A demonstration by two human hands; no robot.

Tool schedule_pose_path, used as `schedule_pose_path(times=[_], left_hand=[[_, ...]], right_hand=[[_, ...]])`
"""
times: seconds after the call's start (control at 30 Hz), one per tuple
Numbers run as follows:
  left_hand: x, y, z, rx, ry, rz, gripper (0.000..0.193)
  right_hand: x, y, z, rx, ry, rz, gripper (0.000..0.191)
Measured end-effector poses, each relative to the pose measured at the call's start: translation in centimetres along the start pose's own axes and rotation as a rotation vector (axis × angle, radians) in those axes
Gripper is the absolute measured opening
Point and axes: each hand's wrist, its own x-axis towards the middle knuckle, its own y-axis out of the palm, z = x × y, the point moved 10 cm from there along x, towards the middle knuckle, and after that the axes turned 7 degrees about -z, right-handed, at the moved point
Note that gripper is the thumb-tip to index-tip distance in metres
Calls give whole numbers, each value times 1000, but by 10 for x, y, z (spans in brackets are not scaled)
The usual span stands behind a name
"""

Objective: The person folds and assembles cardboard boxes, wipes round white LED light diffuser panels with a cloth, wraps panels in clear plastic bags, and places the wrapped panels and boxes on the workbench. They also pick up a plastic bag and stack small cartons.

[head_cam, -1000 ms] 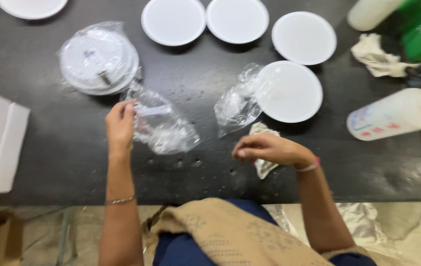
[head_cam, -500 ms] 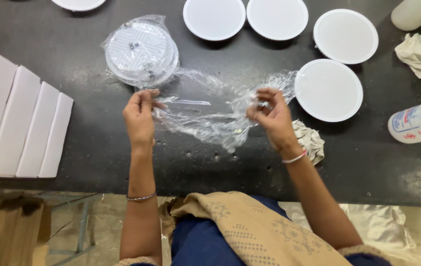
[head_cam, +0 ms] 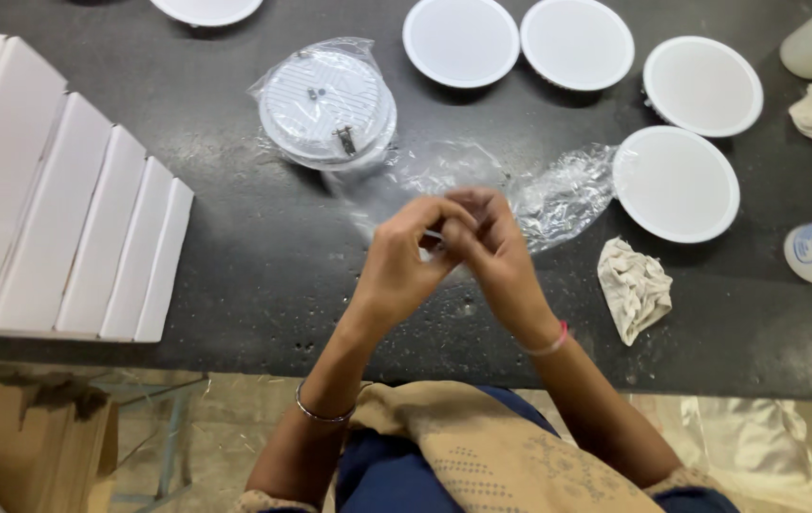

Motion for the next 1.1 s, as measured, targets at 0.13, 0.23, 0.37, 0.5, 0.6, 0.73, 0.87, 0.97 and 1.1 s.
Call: schedule_pose_path(times=[0.13,0.23,0.37,0.5,0.6,0.73,0.87,0.97,1.1], left_hand=[[3,0,31,-129,-312,60,18],[9,-34,40,-62,-325,-134,15],[6,-29,-12,626,183,-162,28],[-3,21,-32,734,240,-78,50],[-13,71,-52,724,310,38,53],[-47,145,-73,522,236,275,70],[-89,199,-92,320,156,521,70],[-127,216,-92,83,-62,786,69],[-100,141,-76,43,-58,276,49]], right_hand=[[1,-36,-24,165,156,-179,22],[-10,-75,-20,63,146,-314,23],[-21,-101,3,-206,72,-433,32],[-47,-71,68,-1015,-547,-360,36],[-58,-79,54,-1020,-487,-234,32],[-52,-87,5,-876,-400,8,58],[-46,-60,-15,-709,-756,186,90],[-14,-67,-71,-943,-293,211,114],[-24,-57,-62,-825,-404,276,120]])
